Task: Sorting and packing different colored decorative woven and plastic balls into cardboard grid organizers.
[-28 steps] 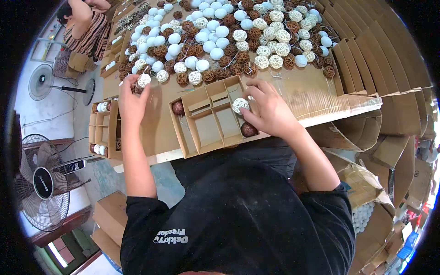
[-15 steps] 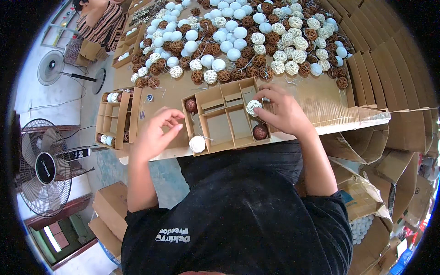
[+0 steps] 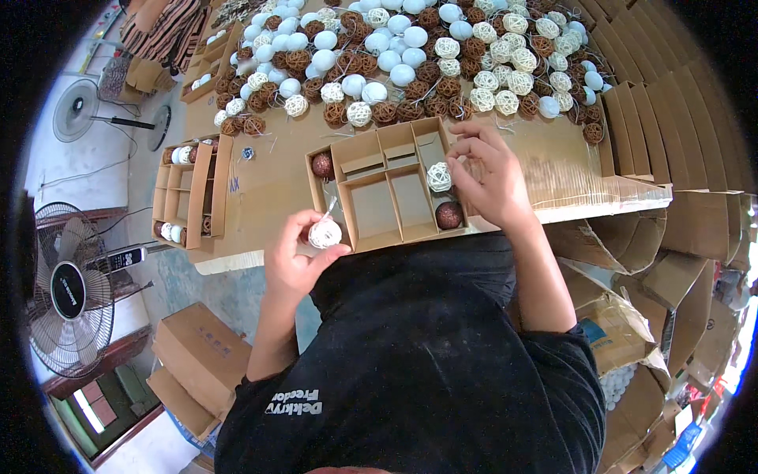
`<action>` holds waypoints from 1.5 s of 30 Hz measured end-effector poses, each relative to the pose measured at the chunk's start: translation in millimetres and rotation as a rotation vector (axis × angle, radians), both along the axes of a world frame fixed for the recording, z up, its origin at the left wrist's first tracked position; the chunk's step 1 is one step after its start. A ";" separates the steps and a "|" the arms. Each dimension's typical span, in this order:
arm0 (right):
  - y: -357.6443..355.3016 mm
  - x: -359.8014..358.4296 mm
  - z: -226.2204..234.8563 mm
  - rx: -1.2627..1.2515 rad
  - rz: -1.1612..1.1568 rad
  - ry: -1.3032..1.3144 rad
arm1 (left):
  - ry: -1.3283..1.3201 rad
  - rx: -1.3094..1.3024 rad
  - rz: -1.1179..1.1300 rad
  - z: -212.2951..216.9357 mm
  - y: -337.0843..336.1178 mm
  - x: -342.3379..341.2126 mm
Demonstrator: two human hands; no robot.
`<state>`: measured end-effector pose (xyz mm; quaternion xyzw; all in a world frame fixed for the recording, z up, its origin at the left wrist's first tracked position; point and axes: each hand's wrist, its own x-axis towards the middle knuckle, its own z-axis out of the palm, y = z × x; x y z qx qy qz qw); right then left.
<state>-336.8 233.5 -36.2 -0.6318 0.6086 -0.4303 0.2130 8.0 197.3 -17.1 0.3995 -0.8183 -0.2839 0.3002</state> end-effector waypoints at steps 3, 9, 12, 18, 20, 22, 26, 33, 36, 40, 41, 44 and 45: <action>0.5 9.3 16.2 0.005 0.060 0.047 | 0.045 0.005 0.021 -0.2 -6.8 5.3; 4.3 10.3 19.0 0.147 0.107 0.161 | -0.063 0.017 -0.012 22.6 -17.4 4.7; 4.5 9.6 21.5 0.132 0.088 0.154 | -0.155 -0.110 -0.046 8.6 -21.4 1.9; 5.2 14.3 25.9 0.137 0.065 0.168 | -0.071 0.001 0.045 10.3 -16.3 -17.5; 5.8 14.8 28.2 0.128 0.067 0.195 | -0.071 -0.018 0.027 3.3 -26.1 -19.7; 9.2 16.2 31.5 0.107 0.048 0.244 | -0.092 -0.048 0.018 8.6 -34.2 -24.3; 13.6 17.8 38.0 0.017 0.051 0.327 | -0.145 -0.078 -0.008 15.5 -45.5 -20.9; 29.5 23.5 34.1 0.074 0.209 0.532 | -0.237 0.010 0.075 8.2 -49.6 -24.5; 36.2 23.1 47.0 0.142 0.294 0.627 | -0.258 -0.172 0.022 8.6 -47.8 -25.1; 44.7 35.5 49.4 0.219 0.351 0.815 | -0.363 -0.169 0.035 11.0 -42.4 -28.5; 47.5 35.8 42.3 0.217 0.350 0.820 | -0.325 -0.128 -0.004 2.0 -42.1 -27.4; 47.0 34.8 28.7 0.259 0.292 0.636 | -0.255 -0.187 0.056 3.7 -40.6 -32.7; 45.6 33.4 28.7 0.256 0.296 0.638 | -0.260 -0.145 0.068 0.6 -38.5 -29.6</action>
